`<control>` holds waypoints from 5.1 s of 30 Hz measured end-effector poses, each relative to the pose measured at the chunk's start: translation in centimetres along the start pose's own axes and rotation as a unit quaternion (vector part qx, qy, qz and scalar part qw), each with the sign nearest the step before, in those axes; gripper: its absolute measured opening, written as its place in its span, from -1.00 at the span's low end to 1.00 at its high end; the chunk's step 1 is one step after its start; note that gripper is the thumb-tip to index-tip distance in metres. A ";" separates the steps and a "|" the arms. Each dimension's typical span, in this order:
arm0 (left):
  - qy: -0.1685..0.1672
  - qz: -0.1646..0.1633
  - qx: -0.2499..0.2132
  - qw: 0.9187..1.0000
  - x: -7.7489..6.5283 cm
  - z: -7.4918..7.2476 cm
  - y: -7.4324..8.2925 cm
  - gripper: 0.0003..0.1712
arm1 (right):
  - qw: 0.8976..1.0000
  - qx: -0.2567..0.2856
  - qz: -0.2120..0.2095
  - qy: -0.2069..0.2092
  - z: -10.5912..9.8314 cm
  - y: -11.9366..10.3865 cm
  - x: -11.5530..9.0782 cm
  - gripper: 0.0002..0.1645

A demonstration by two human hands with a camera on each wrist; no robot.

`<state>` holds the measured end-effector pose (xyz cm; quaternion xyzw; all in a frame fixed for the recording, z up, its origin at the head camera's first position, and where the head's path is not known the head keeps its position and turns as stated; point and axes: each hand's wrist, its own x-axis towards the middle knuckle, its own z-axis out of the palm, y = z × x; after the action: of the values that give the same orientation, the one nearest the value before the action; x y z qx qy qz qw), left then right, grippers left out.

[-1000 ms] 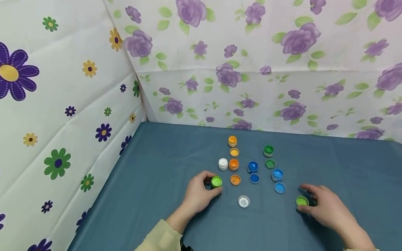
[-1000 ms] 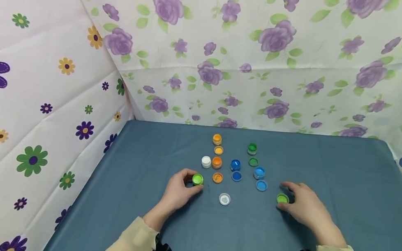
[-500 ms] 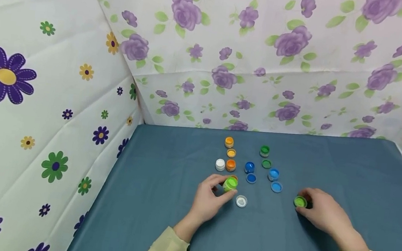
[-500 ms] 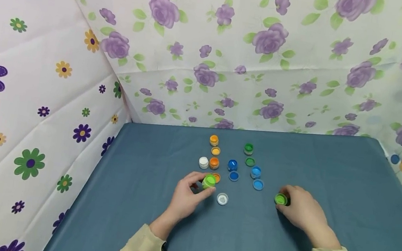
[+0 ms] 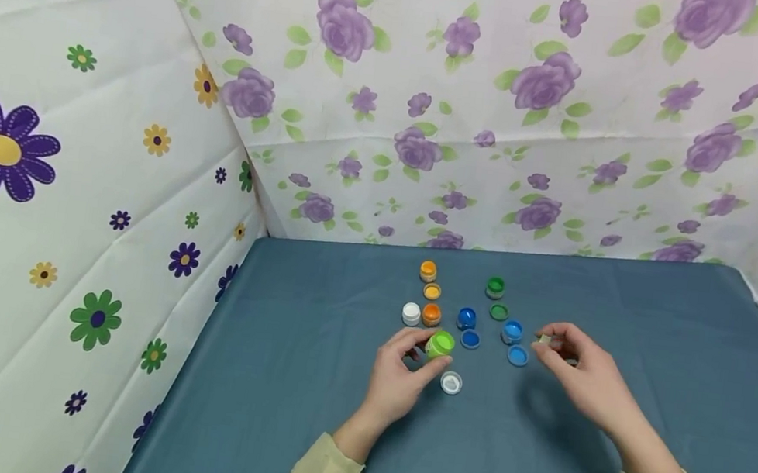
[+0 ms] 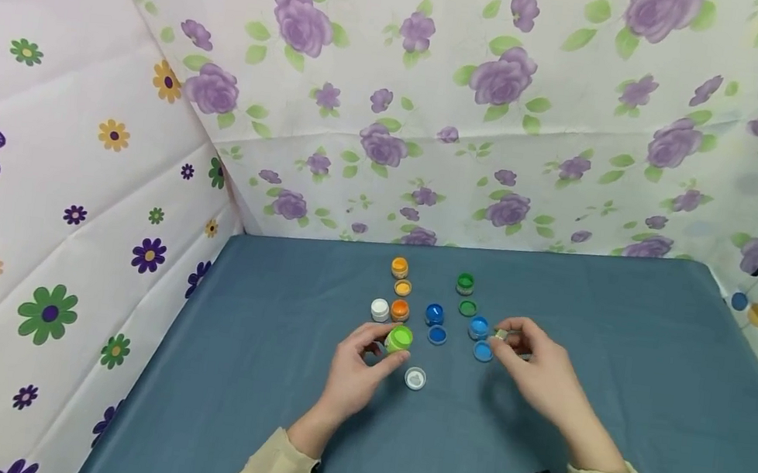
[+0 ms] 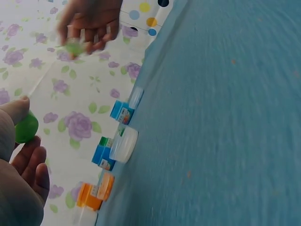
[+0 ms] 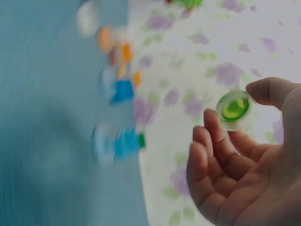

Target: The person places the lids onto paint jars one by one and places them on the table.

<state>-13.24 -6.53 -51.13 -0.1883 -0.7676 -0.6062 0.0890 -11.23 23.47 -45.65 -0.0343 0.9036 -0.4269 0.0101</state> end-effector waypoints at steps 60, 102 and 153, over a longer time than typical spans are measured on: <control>-0.022 0.013 -0.152 0.988 0.6 0.7 -0.9 -0.55 | 0.982 0.028 -0.185 -0.034 4.3 -6.2 1.0 -0.44; -0.083 -0.021 -0.232 0.969 0.2 0.6 -0.5 -0.43 | 0.980 -0.093 -0.175 0.000 5.1 -7.7 0.6 -0.67; -0.116 0.005 -0.209 0.971 0.3 0.6 -1.0 -0.58 | 0.967 -0.170 -0.188 0.005 5.4 -6.8 1.2 -0.61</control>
<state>-13.83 -6.07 -52.10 -0.2759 -0.6276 -0.7269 -0.0390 -11.77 14.87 -43.83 -0.2026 0.9402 -0.2617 -0.0811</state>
